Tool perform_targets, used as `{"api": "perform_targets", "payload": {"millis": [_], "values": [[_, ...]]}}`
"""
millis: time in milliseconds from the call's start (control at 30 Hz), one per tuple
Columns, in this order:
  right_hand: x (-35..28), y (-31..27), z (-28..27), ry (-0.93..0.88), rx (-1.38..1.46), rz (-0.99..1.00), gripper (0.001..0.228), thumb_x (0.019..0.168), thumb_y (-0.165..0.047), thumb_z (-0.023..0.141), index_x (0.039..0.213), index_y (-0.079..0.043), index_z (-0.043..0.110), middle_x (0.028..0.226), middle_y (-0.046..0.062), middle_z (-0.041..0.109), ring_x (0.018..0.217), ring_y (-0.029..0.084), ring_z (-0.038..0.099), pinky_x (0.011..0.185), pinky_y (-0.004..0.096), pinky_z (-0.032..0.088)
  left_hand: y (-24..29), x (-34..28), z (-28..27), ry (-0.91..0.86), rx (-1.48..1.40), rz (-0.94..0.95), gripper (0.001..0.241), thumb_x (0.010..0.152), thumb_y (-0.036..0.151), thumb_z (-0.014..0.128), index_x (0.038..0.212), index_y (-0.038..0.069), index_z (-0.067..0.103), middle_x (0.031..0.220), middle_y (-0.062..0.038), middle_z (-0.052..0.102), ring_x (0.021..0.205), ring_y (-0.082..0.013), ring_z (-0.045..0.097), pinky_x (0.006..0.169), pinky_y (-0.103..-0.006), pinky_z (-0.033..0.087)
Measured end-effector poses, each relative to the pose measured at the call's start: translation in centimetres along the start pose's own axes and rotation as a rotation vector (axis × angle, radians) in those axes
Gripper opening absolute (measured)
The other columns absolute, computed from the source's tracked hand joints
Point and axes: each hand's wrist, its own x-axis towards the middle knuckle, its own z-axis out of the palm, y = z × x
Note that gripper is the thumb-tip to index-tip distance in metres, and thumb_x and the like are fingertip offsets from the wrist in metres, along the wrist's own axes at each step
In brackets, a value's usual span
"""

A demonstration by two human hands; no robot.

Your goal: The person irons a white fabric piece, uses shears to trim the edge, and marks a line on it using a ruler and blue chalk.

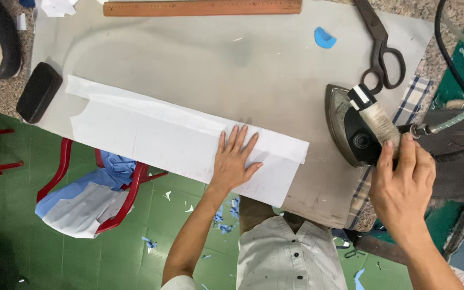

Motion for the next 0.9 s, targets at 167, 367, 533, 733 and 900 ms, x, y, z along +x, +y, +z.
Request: {"api": "perform_targets", "payload": {"millis": [167, 367, 533, 733, 900], "values": [[-0.2, -0.3, 0.7, 0.089, -0.060, 0.029, 0.030, 0.107, -0.009, 0.067, 0.135, 0.003, 0.063, 0.143, 0.031, 0.064, 0.119, 0.044, 0.066, 0.101, 0.052, 0.056, 0.4, -0.5, 0.6, -0.038, -0.007, -0.026, 0.074, 0.103, 0.066, 0.041, 0.160, 0.018, 0.040, 0.169, -0.018, 0.023, 0.157, -0.0398, 0.023, 0.127, -0.0621, 0.020], [-0.7, -0.4, 1.1, 0.037, -0.050, 0.050, 0.050, 0.102, -0.021, 0.080, 0.141, 0.004, 0.060, 0.148, 0.034, 0.060, 0.125, 0.047, 0.064, 0.105, 0.057, 0.054, 0.5, -0.6, 0.5, -0.054, -0.028, -0.052, 0.074, 0.102, 0.066, 0.043, 0.160, 0.019, 0.040, 0.169, -0.017, 0.022, 0.158, -0.0389, 0.021, 0.128, -0.0608, 0.017], [-0.7, -0.4, 1.0, -0.002, -0.060, 0.050, 0.071, 0.089, -0.032, 0.089, 0.143, 0.004, 0.060, 0.151, 0.034, 0.060, 0.124, 0.046, 0.064, 0.105, 0.056, 0.055, 0.4, -0.7, 0.8, -0.028, -0.063, -0.054, 0.074, 0.102, 0.065, 0.043, 0.159, 0.019, 0.041, 0.169, -0.018, 0.025, 0.157, -0.0402, 0.023, 0.127, -0.0617, 0.019], [-0.7, -0.4, 0.7, -0.059, -0.057, 0.066, 0.088, 0.074, -0.031, 0.095, 0.146, 0.003, 0.059, 0.154, 0.033, 0.057, 0.126, 0.047, 0.064, 0.105, 0.057, 0.055, 0.4, -0.7, 0.9, -0.045, -0.068, -0.056, 0.073, 0.103, 0.064, 0.041, 0.160, 0.020, 0.037, 0.169, -0.018, 0.023, 0.158, -0.0406, 0.022, 0.128, -0.0624, 0.017], [0.8, 0.1, -0.5, -0.153, -0.100, 0.070, 0.088, 0.075, -0.044, 0.085, 0.148, -0.003, 0.059, 0.149, 0.024, 0.062, 0.123, 0.037, 0.066, 0.100, 0.045, 0.058, 0.4, -0.7, 1.1, -0.100, -0.041, -0.075, 0.075, 0.102, 0.066, 0.041, 0.162, 0.021, 0.035, 0.170, -0.018, 0.023, 0.158, -0.0394, 0.020, 0.127, -0.0606, 0.016]]}}
